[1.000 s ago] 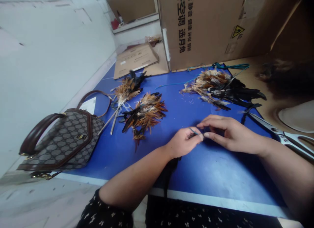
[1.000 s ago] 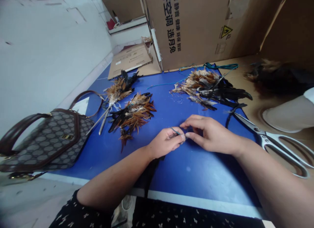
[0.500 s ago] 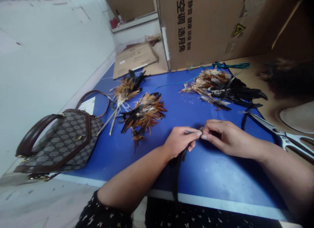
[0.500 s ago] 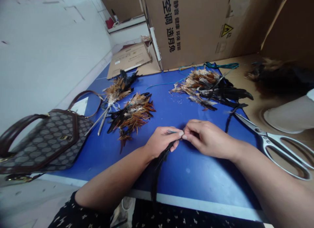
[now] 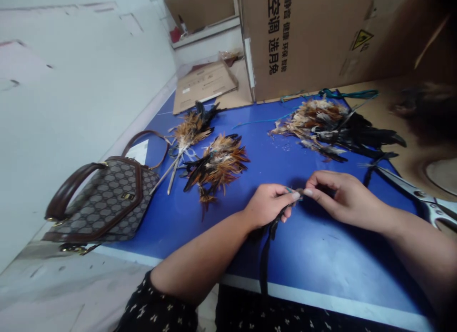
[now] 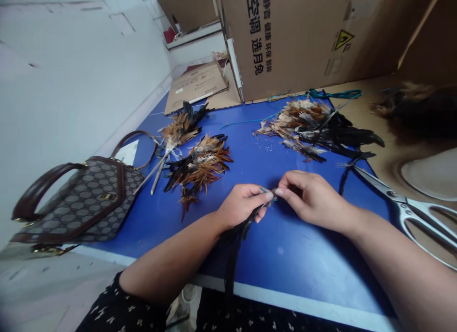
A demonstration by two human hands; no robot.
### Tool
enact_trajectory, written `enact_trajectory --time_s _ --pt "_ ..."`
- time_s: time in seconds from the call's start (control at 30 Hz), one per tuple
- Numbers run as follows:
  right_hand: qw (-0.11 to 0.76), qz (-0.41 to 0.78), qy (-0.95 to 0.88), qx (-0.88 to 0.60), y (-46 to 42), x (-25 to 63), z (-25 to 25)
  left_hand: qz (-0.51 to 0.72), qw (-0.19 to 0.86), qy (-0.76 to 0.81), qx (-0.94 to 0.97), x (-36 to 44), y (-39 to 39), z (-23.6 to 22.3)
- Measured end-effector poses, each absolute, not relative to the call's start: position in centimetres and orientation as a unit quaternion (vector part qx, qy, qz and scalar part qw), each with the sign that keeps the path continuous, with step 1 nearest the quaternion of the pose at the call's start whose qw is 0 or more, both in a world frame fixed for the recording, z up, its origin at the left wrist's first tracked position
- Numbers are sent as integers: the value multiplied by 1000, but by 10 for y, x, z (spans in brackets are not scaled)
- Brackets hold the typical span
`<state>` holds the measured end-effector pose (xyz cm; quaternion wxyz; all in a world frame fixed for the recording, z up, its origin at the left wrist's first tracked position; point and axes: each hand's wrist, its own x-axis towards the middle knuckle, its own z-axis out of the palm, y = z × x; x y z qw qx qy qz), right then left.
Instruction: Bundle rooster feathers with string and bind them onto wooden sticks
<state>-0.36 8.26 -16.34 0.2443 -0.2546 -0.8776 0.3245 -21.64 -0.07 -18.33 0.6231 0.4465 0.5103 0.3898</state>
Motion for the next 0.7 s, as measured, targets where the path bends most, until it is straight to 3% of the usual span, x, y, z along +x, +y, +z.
enact_trajectory --time_s 0.7 --pt "218 357 -875 -243 79 -5 -163 391 612 493 479 -211 -2 -190"
